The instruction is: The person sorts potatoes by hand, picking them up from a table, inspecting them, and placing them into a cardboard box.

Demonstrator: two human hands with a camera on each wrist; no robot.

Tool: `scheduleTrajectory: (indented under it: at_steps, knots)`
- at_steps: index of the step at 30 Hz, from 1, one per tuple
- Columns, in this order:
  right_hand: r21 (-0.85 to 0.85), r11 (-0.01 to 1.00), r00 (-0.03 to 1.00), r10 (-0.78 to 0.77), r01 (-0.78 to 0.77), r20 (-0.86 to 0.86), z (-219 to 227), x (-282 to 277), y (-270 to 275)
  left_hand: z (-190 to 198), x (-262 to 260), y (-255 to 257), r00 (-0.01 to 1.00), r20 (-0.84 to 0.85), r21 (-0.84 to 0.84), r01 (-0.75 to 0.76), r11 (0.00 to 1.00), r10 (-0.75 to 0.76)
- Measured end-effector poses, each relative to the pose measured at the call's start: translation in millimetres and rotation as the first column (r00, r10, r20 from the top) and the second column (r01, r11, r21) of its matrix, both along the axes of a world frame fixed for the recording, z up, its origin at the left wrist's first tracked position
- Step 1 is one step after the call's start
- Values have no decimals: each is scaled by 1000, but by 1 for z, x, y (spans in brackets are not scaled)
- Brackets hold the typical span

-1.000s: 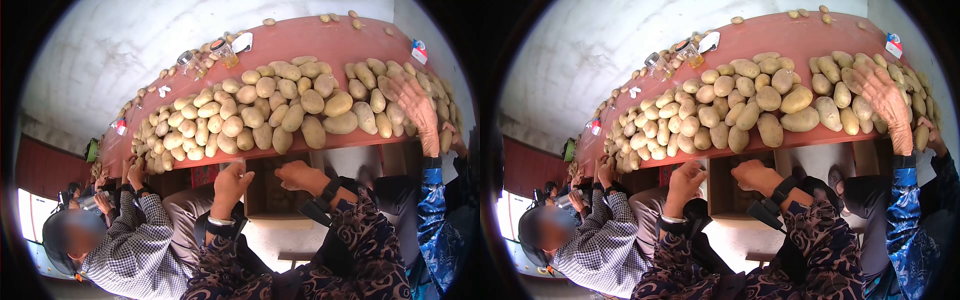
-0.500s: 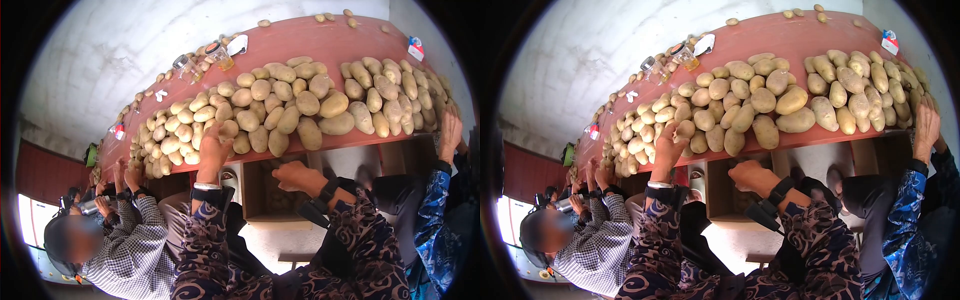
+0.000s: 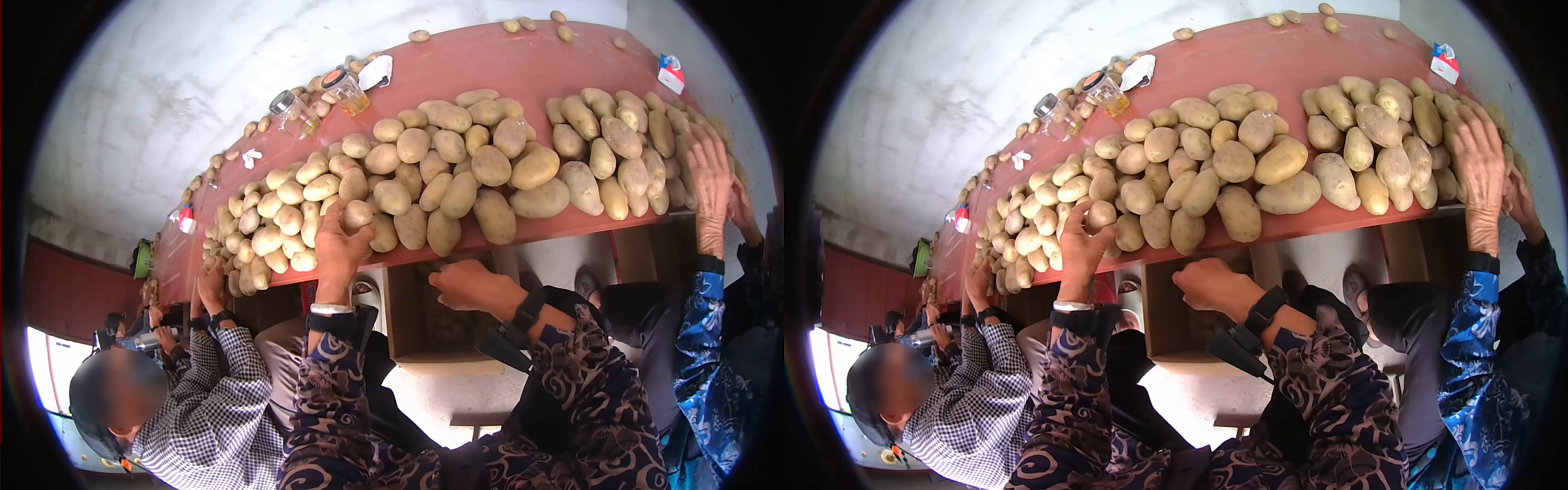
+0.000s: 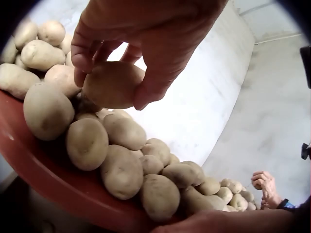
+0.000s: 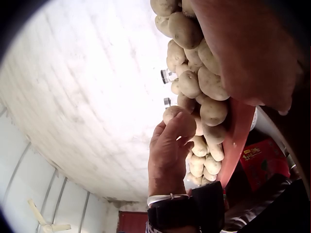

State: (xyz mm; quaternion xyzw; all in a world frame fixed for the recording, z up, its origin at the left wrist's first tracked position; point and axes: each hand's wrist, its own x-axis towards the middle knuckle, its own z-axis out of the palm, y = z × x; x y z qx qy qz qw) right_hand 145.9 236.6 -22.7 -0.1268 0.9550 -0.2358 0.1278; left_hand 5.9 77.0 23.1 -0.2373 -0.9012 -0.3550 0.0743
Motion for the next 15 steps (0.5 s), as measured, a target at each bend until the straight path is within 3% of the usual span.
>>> scheduleTrajectory:
  at_steps: [2,3,4,5,6,7,8,10,11,13,15]
  knots:
    - [-63,998,997,-36,32,-75,1,-2,-3,15,17,-2,1000,8,-43,-21,999,22]
    - [-180,982,989,-83,60,-121,-2,-4,-5,19,26,-4,1000,7,-43,-20,999,20]
    - [-296,952,978,-134,82,-160,-2,-7,-6,22,36,-6,996,90,-53,12,999,-7]
    - [-295,952,978,-134,82,-161,1,-9,-8,24,45,-7,985,172,-60,44,997,-33]
    - [-608,772,978,-203,187,43,9,-10,-9,24,54,-8,963,263,-6,70,998,-66]
    - [-814,485,947,-191,320,258,16,-11,-10,24,63,-8,962,264,-7,70,997,-66]
    - [-814,482,946,-192,324,263,21,-10,-10,23,72,-8,935,342,22,90,996,-92]
    - [-869,118,875,-138,480,464,26,-7,-12,8,82,-12,873,451,86,163,983,-184]
    - [-857,111,862,-132,504,490,23,-8,-12,5,85,-14,861,477,80,159,984,-178]
    - [-903,235,933,-65,359,354,8,-11,-9,0,83,-15,721,591,354,171,920,-362]
    - [-865,360,934,-65,350,351,11,-11,-5,2,71,-22,699,603,364,190,912,-386]
